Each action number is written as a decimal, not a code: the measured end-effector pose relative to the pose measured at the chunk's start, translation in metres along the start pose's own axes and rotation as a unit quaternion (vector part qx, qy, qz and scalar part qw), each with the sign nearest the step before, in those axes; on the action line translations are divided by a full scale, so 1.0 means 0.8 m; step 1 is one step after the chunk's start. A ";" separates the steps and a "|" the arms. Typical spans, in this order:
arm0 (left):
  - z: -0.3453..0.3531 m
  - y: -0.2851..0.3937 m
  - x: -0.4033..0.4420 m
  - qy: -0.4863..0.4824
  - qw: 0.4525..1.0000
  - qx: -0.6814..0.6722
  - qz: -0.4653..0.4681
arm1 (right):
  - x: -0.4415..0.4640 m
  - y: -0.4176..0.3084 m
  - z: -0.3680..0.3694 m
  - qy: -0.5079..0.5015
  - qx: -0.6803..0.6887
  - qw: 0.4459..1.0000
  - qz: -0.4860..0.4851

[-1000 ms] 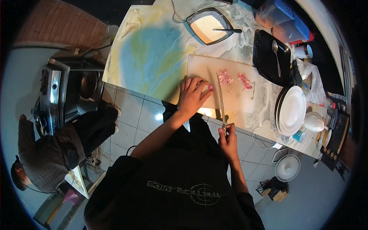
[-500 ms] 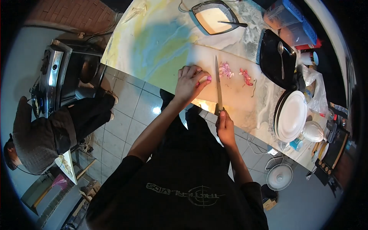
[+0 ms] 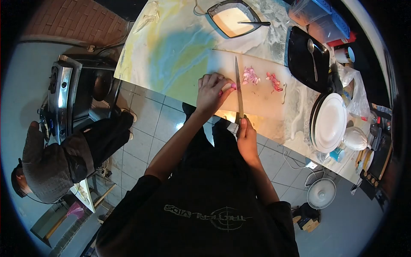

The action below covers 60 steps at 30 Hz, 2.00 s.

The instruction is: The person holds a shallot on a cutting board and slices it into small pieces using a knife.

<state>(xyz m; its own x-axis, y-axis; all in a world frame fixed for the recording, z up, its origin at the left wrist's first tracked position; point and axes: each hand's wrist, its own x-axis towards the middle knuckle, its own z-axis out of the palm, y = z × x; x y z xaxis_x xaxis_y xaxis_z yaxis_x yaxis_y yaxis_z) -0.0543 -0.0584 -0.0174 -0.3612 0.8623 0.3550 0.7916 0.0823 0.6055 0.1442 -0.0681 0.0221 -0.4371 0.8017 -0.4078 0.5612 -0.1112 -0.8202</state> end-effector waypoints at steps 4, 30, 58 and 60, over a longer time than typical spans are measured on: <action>0.001 -0.001 -0.001 0.003 1.000 0.002 0.001 | 0.001 0.001 0.000 0.006 -0.016 1.000 0.018; 0.002 -0.001 0.000 0.008 1.000 -0.008 -0.012 | -0.004 0.002 -0.003 -0.009 -0.043 0.999 0.026; 0.001 -0.002 0.001 0.005 0.999 -0.035 -0.013 | 0.001 -0.006 0.008 -0.007 -0.051 0.999 0.019; 0.000 -0.001 0.001 0.001 0.999 -0.039 -0.017 | 0.003 -0.003 0.010 -0.005 -0.058 0.998 0.020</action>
<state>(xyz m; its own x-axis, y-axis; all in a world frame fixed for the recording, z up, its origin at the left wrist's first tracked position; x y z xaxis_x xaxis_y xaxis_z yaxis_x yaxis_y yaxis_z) -0.0555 -0.0574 -0.0177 -0.3877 0.8588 0.3349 0.7380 0.0714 0.6710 0.1359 -0.0706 0.0201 -0.4195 0.7925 -0.4427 0.6559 -0.0726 -0.7514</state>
